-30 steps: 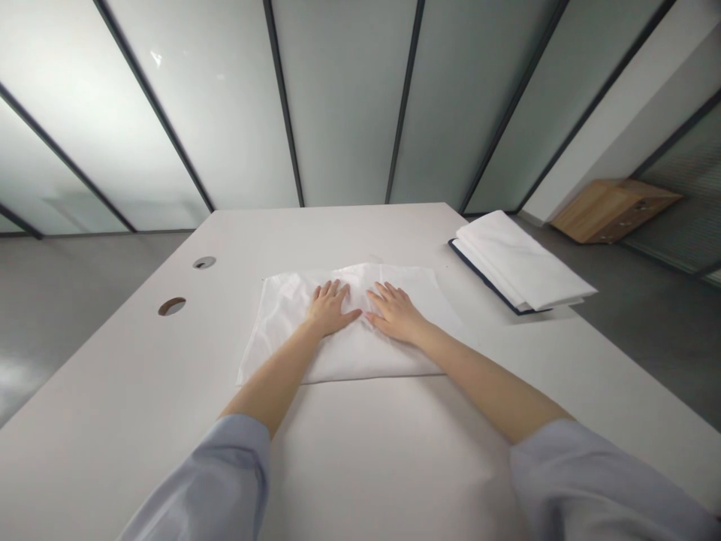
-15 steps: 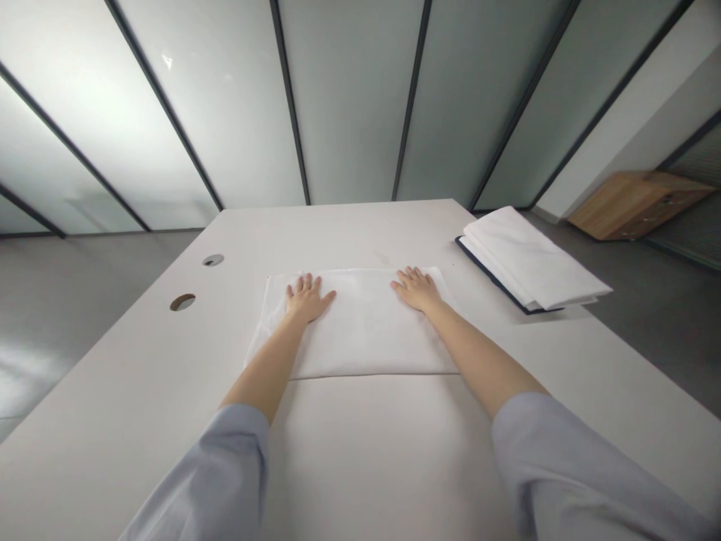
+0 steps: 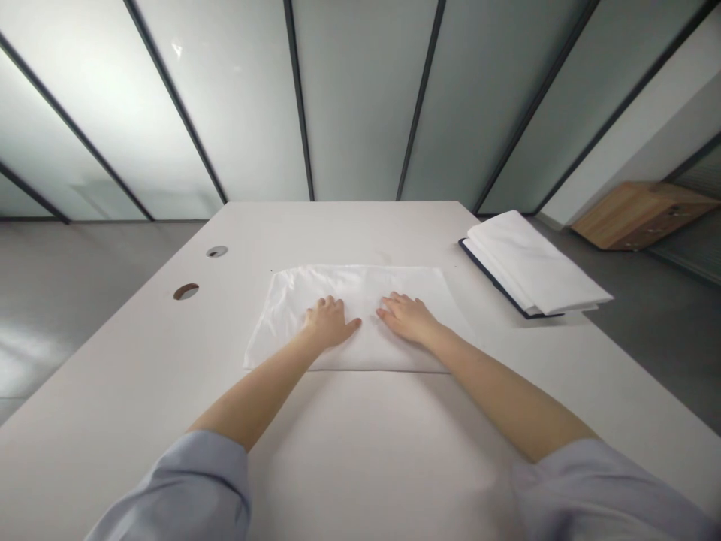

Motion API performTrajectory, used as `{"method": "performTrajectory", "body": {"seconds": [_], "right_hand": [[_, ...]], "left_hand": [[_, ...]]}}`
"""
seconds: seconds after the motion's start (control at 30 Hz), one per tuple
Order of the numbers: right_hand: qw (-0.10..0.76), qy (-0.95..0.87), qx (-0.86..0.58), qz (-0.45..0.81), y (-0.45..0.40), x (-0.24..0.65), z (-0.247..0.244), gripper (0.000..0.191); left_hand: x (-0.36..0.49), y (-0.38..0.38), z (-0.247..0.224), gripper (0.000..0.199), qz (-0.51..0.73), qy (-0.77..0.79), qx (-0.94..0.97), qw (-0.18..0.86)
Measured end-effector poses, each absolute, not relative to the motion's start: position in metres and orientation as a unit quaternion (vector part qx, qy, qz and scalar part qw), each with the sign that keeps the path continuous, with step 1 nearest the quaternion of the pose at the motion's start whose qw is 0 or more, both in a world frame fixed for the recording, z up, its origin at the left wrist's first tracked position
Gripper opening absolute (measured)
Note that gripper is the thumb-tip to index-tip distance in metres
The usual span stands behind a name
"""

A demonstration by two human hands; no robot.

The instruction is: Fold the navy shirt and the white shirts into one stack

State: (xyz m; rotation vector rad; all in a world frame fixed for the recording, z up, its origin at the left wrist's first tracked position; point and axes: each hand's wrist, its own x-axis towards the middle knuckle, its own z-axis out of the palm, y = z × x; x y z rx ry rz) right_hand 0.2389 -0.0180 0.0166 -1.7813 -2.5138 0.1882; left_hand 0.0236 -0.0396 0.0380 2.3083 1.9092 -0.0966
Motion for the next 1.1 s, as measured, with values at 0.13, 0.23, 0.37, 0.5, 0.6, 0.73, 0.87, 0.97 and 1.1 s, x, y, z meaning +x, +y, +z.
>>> {"method": "performTrajectory", "body": {"seconds": [0.13, 0.23, 0.37, 0.5, 0.6, 0.73, 0.87, 0.97, 1.1], "right_hand": [[-0.012, -0.779, -0.621, 0.082, -0.003, 0.224, 0.012, 0.062], [-0.013, -0.763, -0.639, 0.095, 0.032, 0.214, 0.017, 0.058], [0.018, -0.748, -0.653, 0.116, 0.059, 0.192, 0.029, 0.046], [0.078, -0.759, -0.637, 0.109, 0.040, 0.178, 0.018, 0.045], [0.082, -0.781, -0.617, 0.054, 0.010, 0.184, 0.001, 0.048], [0.060, -0.799, -0.598, 0.028, -0.017, 0.210, -0.008, 0.056], [0.036, -0.780, -0.624, 0.028, -0.022, 0.252, -0.009, 0.065], [0.030, -0.747, -0.664, 0.021, -0.019, 0.285, -0.011, 0.066], [0.026, -0.734, -0.678, 0.005, -0.013, 0.310, -0.016, 0.066]], "left_hand": [[0.032, -0.029, 0.026, 0.073, -0.025, 0.653, 0.752, 0.079], [0.038, 0.004, 0.025, 0.074, -0.019, 0.677, 0.731, 0.090], [0.054, 0.033, 0.033, 0.051, 0.026, 0.672, 0.734, 0.092], [0.064, 0.019, 0.022, 0.046, 0.066, 0.630, 0.768, 0.096], [0.056, -0.001, 0.007, 0.053, 0.062, 0.617, 0.782, 0.061], [0.022, -0.017, -0.002, 0.068, 0.033, 0.600, 0.798, 0.046], [-0.036, -0.021, 0.000, 0.075, 0.004, 0.635, 0.772, 0.031], [-0.072, -0.021, 0.003, 0.073, -0.010, 0.667, 0.745, 0.012], [-0.088, -0.023, 0.006, 0.073, -0.023, 0.688, 0.725, 0.007]]}}
